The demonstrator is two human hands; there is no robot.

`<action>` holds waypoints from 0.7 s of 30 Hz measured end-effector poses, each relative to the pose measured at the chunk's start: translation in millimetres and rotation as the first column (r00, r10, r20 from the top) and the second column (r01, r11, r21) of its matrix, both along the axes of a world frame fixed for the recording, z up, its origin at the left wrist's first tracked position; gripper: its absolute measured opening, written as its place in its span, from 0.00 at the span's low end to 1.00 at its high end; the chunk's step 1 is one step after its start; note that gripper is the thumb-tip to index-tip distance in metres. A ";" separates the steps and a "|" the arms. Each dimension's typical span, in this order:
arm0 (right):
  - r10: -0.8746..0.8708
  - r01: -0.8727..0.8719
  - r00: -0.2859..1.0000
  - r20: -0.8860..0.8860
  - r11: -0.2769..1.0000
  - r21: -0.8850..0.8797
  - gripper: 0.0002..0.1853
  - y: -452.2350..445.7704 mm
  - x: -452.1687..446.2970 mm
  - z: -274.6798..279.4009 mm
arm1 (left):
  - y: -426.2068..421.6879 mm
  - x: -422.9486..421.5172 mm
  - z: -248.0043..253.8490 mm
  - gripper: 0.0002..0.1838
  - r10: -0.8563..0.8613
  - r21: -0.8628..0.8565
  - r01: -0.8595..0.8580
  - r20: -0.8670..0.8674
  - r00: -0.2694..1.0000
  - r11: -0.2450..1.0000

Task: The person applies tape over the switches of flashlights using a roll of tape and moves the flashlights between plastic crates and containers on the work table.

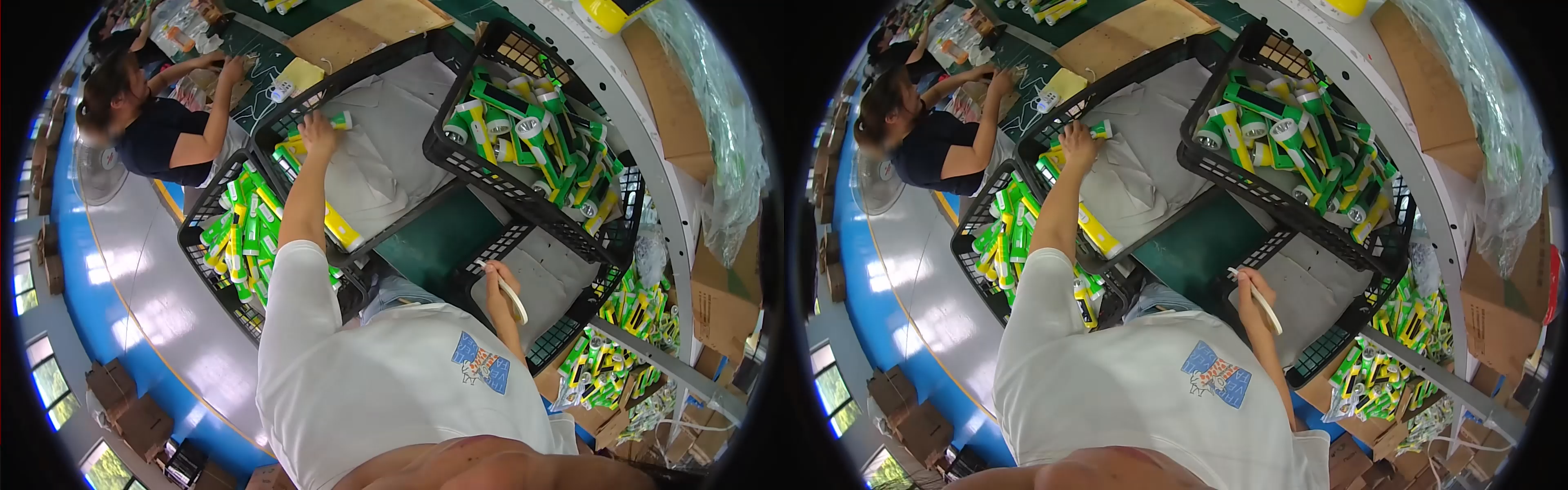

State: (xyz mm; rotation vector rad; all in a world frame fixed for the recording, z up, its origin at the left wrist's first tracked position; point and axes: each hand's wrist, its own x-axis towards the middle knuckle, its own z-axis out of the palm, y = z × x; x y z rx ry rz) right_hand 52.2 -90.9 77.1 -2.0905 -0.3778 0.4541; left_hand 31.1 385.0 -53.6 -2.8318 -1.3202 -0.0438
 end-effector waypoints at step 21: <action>0.159 -0.245 0.935 0.317 0.936 0.254 0.05 20.2 11.8 50.7 | -337.4 -39.1 142.4 0.21 0.424 -0.760 0.650 0.587 0.690 -0.005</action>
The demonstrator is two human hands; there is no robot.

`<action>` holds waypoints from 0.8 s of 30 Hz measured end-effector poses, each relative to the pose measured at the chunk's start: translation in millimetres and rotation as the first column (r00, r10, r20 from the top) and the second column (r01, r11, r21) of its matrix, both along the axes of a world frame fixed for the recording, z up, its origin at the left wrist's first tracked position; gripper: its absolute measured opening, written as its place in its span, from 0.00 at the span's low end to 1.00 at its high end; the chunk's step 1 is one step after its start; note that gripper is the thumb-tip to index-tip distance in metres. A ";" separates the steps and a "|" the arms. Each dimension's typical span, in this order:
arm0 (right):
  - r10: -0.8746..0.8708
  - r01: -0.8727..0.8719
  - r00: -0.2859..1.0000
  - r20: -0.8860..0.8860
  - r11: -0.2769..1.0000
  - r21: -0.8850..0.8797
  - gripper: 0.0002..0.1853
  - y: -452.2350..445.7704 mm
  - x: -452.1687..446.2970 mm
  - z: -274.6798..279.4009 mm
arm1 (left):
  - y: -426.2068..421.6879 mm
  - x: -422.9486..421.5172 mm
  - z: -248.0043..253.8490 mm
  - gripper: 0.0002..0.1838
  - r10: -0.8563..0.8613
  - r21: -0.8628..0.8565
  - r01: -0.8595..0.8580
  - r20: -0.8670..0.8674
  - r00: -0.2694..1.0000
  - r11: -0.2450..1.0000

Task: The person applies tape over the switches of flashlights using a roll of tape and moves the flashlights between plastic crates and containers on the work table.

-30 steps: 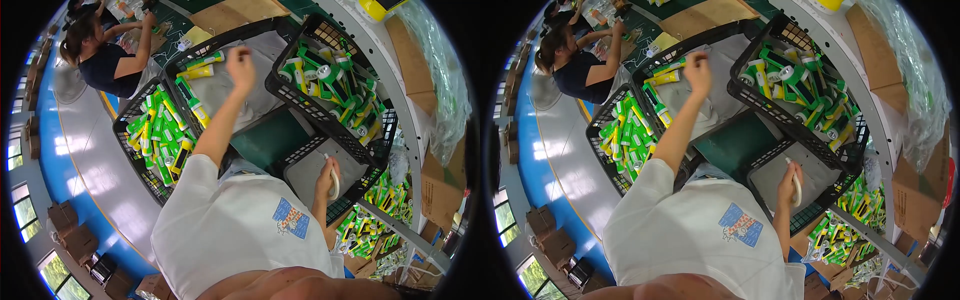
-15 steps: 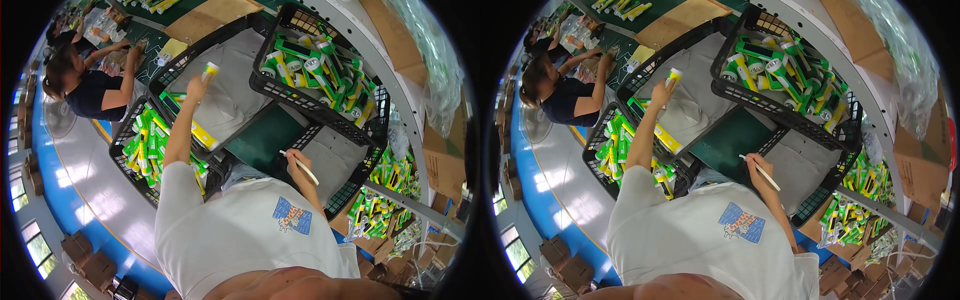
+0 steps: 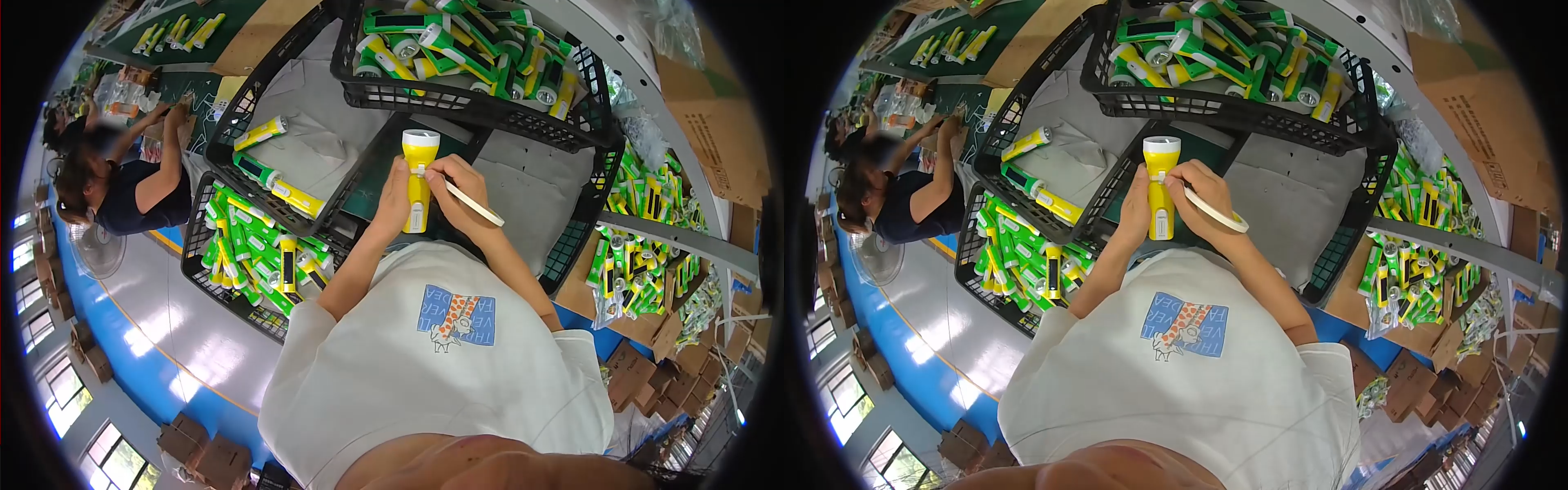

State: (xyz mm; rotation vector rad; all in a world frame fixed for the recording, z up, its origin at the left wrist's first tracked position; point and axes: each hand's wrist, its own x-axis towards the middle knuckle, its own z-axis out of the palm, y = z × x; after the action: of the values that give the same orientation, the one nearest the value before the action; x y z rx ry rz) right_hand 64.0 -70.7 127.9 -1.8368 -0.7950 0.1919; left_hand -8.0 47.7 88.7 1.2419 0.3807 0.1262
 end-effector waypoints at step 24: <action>-0.211 0.226 0.839 -0.501 0.974 -0.032 0.10 -50.3 74.0 -13.3 | 98.8 109.1 31.4 0.22 0.153 -0.573 -0.156 -0.054 0.987 0.805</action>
State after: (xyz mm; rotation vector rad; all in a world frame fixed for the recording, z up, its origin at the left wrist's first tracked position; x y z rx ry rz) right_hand 138.0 -121.0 114.5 -1.7222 -0.2166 0.4867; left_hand 101.1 146.5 120.1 0.6054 0.4824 0.1342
